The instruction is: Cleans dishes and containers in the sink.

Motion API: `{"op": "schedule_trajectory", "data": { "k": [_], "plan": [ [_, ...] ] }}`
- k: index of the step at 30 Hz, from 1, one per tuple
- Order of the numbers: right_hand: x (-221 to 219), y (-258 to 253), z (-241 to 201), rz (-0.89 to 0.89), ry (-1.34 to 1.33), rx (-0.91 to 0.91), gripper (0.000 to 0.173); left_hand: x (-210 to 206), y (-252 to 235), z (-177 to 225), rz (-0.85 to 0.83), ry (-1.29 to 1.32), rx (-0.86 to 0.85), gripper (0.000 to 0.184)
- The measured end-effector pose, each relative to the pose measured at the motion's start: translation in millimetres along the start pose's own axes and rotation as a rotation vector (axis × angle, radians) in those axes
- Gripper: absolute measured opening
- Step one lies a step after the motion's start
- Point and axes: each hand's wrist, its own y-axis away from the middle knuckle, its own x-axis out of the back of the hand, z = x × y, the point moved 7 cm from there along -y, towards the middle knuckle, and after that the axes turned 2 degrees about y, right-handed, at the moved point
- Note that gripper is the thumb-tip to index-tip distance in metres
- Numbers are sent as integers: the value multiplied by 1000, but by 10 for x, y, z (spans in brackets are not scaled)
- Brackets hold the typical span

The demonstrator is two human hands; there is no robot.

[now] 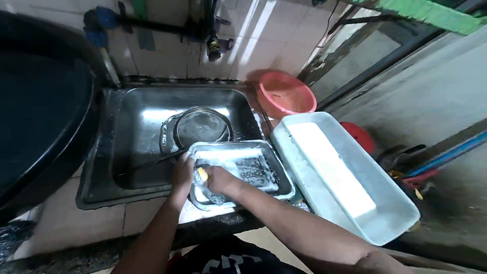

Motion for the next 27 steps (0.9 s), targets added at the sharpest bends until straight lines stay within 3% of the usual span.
{"op": "schedule_trajectory", "data": {
  "k": [7,12,15,19,21,24,27],
  "plan": [
    [-204,182,-154,-155,160,239,29,2,-30,35,-64,36,37,52],
    [-234,201,-148,-145,259,406,25,-6,-56,77,-113,-13,50,59],
    [-50,320,153,-117,293,356,27,27,-81,99,-48,29,65,61],
    [398,468,1011,33,283,163,24,86,-105,102,56,109,49,57],
    [499,477,1186,49,319,99,22,108,-98,110,83,117,63,57],
    [282,400,680,117,313,312,20,104,-88,152,86,88,76,55],
    [-50,186,14,46,299,427,25,120,-135,148,116,7,60,52]
  ]
}}
